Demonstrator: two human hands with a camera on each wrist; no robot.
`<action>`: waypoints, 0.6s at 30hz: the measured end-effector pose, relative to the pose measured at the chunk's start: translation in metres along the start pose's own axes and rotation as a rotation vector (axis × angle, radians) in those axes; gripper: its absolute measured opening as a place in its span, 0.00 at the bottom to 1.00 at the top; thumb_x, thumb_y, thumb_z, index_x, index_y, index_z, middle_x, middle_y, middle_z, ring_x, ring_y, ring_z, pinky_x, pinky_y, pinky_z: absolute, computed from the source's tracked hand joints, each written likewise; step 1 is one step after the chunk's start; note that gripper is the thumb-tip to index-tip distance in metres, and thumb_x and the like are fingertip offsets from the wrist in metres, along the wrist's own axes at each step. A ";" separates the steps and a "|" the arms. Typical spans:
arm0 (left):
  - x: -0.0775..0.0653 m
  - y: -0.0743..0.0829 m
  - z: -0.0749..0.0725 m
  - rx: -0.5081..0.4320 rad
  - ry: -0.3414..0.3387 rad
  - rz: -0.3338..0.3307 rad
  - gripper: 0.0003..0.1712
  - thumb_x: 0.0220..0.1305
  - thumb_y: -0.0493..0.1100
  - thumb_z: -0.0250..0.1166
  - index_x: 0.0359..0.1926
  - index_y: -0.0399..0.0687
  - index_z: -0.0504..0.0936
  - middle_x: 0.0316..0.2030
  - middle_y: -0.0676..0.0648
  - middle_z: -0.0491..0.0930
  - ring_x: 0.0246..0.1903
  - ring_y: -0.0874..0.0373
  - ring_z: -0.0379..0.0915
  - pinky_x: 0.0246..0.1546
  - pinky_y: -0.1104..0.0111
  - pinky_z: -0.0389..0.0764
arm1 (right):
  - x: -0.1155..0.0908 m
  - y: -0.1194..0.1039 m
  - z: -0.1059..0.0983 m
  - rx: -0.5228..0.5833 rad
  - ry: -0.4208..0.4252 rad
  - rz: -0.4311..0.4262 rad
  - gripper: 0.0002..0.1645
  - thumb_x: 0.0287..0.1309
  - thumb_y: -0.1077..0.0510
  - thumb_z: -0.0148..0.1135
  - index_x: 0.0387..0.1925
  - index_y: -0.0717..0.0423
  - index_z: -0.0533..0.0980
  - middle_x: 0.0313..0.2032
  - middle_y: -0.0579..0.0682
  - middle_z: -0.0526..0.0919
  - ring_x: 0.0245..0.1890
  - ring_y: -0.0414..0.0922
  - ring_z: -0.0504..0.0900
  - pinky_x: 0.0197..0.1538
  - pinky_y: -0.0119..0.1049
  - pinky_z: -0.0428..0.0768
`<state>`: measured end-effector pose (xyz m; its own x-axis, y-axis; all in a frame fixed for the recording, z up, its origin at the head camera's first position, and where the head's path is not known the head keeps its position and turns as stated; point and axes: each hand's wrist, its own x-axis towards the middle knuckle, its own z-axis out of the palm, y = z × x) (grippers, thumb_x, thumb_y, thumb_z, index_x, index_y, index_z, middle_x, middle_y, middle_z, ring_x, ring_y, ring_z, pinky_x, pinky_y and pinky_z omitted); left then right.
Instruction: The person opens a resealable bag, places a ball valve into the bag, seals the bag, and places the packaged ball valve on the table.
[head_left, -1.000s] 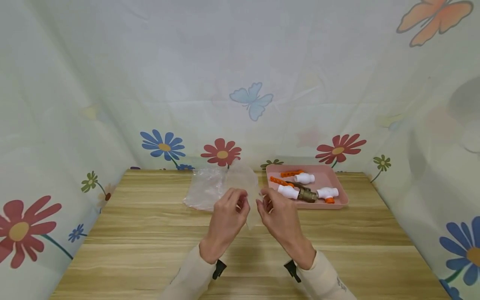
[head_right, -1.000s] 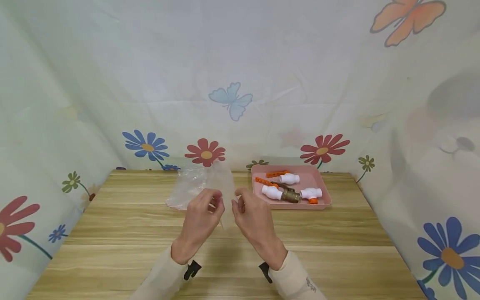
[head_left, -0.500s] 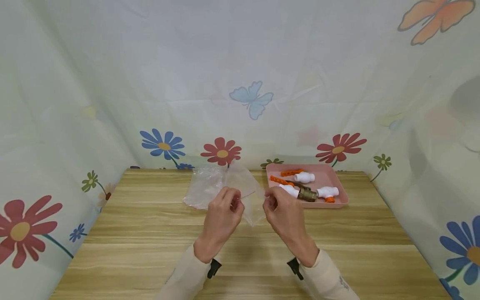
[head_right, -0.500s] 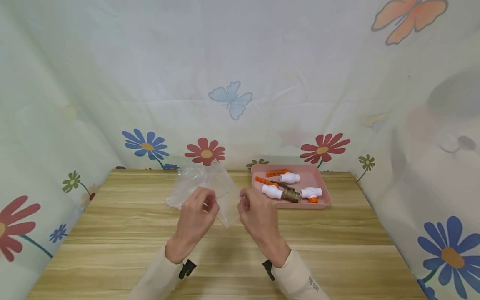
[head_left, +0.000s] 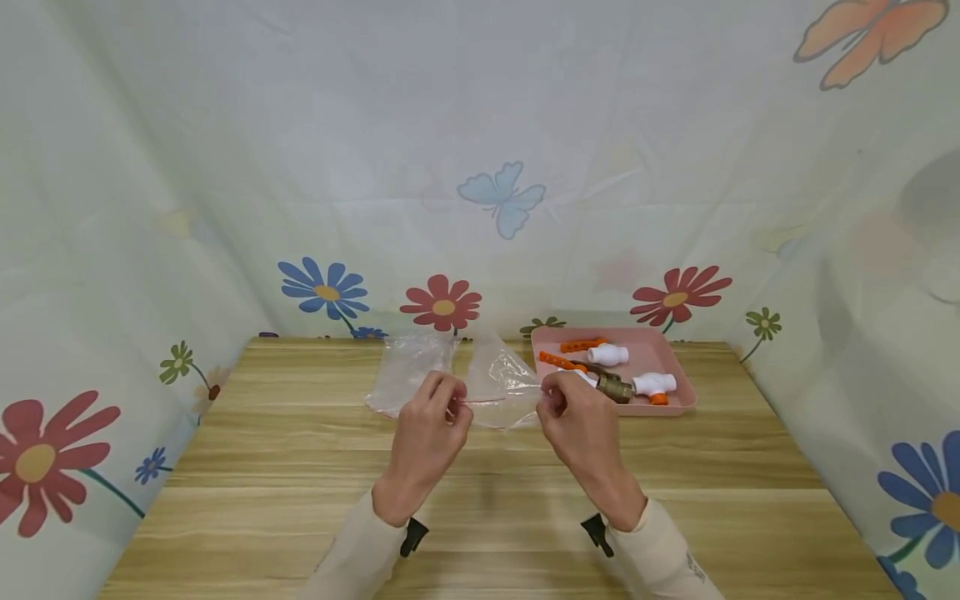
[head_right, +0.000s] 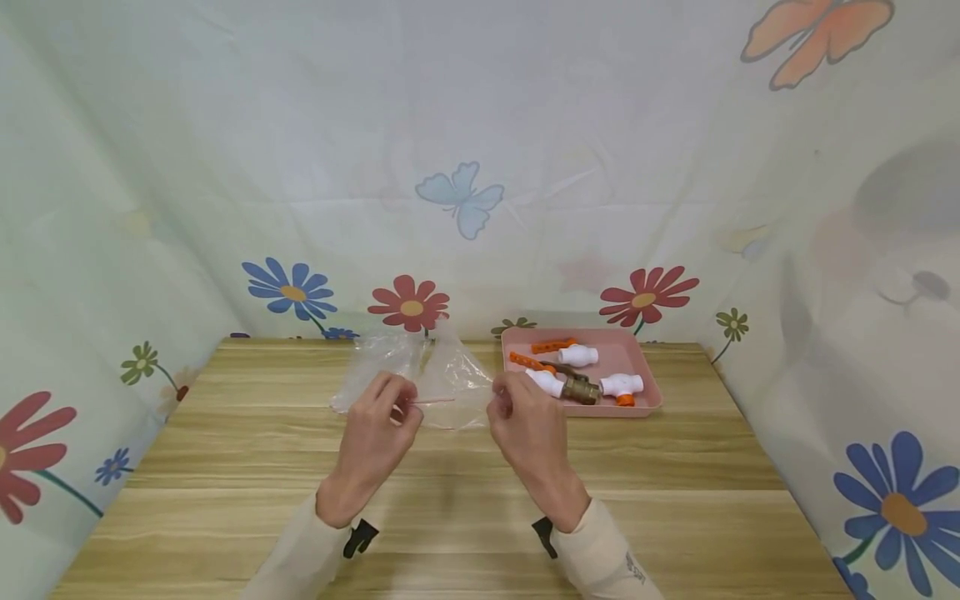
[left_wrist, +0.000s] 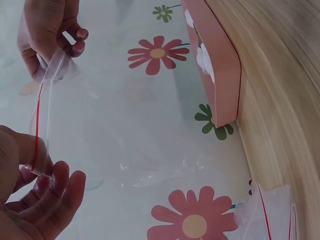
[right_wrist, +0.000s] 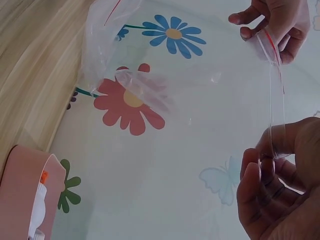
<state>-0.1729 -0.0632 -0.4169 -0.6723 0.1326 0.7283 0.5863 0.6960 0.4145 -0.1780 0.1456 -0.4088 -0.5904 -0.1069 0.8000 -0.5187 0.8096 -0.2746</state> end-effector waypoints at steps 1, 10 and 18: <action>0.000 -0.001 0.000 0.004 -0.008 -0.003 0.09 0.51 0.28 0.67 0.32 0.42 0.77 0.31 0.49 0.74 0.26 0.63 0.76 0.26 0.77 0.80 | 0.000 0.000 0.000 0.001 0.000 0.001 0.11 0.39 0.71 0.65 0.27 0.55 0.77 0.20 0.46 0.75 0.20 0.39 0.73 0.23 0.34 0.71; 0.001 -0.004 -0.002 -0.073 0.012 0.007 0.10 0.52 0.27 0.67 0.36 0.39 0.79 0.32 0.47 0.80 0.25 0.62 0.80 0.25 0.77 0.80 | -0.002 -0.003 -0.002 0.060 -0.059 0.016 0.08 0.47 0.65 0.70 0.29 0.54 0.78 0.22 0.45 0.78 0.21 0.37 0.76 0.25 0.32 0.76; 0.001 -0.006 -0.007 -0.084 0.007 0.028 0.06 0.58 0.34 0.70 0.35 0.42 0.80 0.28 0.48 0.82 0.24 0.62 0.79 0.25 0.77 0.80 | -0.001 -0.008 -0.007 0.176 -0.162 0.022 0.08 0.52 0.56 0.74 0.33 0.53 0.82 0.22 0.45 0.81 0.20 0.35 0.78 0.26 0.33 0.81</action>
<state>-0.1738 -0.0719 -0.4147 -0.6521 0.1455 0.7440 0.6408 0.6302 0.4384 -0.1691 0.1434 -0.4038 -0.6869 -0.1931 0.7006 -0.5959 0.7015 -0.3909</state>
